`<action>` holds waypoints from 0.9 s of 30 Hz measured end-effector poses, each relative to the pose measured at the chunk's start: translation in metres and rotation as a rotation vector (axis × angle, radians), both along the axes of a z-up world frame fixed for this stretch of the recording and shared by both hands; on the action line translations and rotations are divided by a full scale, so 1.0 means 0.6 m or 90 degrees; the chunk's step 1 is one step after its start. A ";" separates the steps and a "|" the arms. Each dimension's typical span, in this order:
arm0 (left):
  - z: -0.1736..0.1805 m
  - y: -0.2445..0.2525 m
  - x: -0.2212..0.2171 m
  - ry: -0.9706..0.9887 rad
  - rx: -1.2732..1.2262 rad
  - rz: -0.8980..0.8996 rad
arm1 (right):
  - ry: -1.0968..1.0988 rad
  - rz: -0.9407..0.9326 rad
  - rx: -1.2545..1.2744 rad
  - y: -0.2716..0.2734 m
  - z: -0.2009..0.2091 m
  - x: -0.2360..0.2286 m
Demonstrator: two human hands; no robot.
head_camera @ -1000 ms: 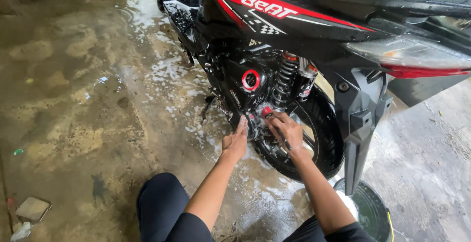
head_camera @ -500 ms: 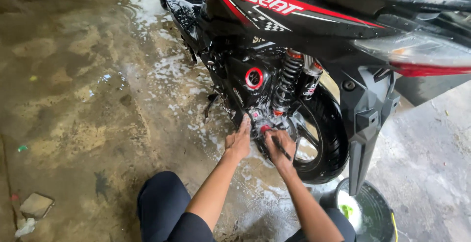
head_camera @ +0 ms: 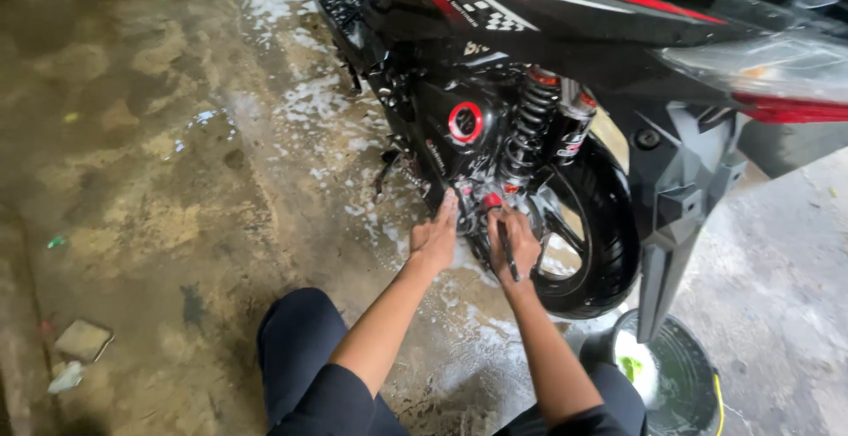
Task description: Scrubbing the wheel and engine area of a motorcycle with a detailing brush and soapy water
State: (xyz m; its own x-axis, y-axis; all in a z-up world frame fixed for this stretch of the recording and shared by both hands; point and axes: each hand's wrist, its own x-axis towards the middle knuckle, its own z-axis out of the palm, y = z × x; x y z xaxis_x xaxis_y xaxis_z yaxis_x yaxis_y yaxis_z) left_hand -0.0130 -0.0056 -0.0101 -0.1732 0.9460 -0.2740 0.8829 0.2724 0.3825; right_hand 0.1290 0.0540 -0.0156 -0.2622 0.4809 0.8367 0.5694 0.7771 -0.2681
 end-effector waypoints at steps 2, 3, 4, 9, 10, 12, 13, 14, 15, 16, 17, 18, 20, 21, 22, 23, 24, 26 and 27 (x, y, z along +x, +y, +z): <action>0.006 -0.001 0.001 0.016 -0.010 -0.001 | 0.017 0.000 -0.043 -0.001 -0.054 0.005; 0.010 0.001 0.004 0.031 -0.015 -0.005 | 0.033 -0.003 -0.081 -0.001 -0.080 0.010; 0.007 0.002 0.003 0.030 -0.014 -0.007 | 0.031 -0.006 -0.080 -0.004 -0.074 0.010; -0.006 0.003 -0.003 0.028 -0.001 -0.015 | 0.042 0.112 -0.233 0.017 -0.068 0.016; -0.005 0.007 -0.003 0.025 -0.001 -0.014 | 0.039 0.112 -0.233 0.026 -0.037 0.017; -0.010 0.010 -0.005 0.033 -0.019 -0.007 | -0.029 0.188 -0.103 0.040 0.020 0.018; 0.009 -0.005 -0.002 0.031 -0.023 -0.007 | -0.030 0.189 -0.107 0.043 0.034 0.027; 0.030 -0.017 -0.005 0.024 -0.020 -0.019 | -0.117 0.167 -0.049 0.048 0.048 0.031; 0.051 -0.028 -0.008 0.017 -0.017 -0.031 | -0.204 0.143 0.008 0.054 0.063 0.035; 0.051 -0.027 -0.008 0.017 -0.017 -0.032 | -0.204 0.142 0.007 0.043 0.065 0.033; 0.050 -0.026 -0.007 0.020 -0.016 -0.031 | -0.185 0.116 0.025 0.033 0.067 0.030; 0.048 -0.027 -0.006 0.019 -0.016 -0.028 | -0.169 0.092 0.040 0.022 0.068 0.028; 0.033 -0.014 -0.003 0.030 -0.021 -0.021 | -0.120 0.042 0.025 0.039 -0.007 0.018; 0.026 -0.009 -0.001 0.043 -0.023 -0.015 | -0.070 -0.011 0.014 0.046 -0.044 0.013; 0.024 -0.010 0.001 0.042 -0.024 -0.014 | -0.070 -0.009 0.012 0.035 -0.059 0.008; 0.023 -0.010 0.003 0.040 -0.026 -0.012 | -0.048 -0.026 -0.038 0.024 -0.073 0.003; 0.024 -0.009 0.005 0.041 -0.026 -0.013 | -0.023 -0.046 -0.087 0.015 -0.086 -0.002; 0.005 -0.001 0.004 0.044 -0.023 -0.016 | -0.019 -0.059 -0.109 -0.015 -0.054 -0.009; -0.004 0.004 0.003 0.044 -0.020 -0.016 | -0.017 -0.068 -0.131 -0.029 -0.037 -0.012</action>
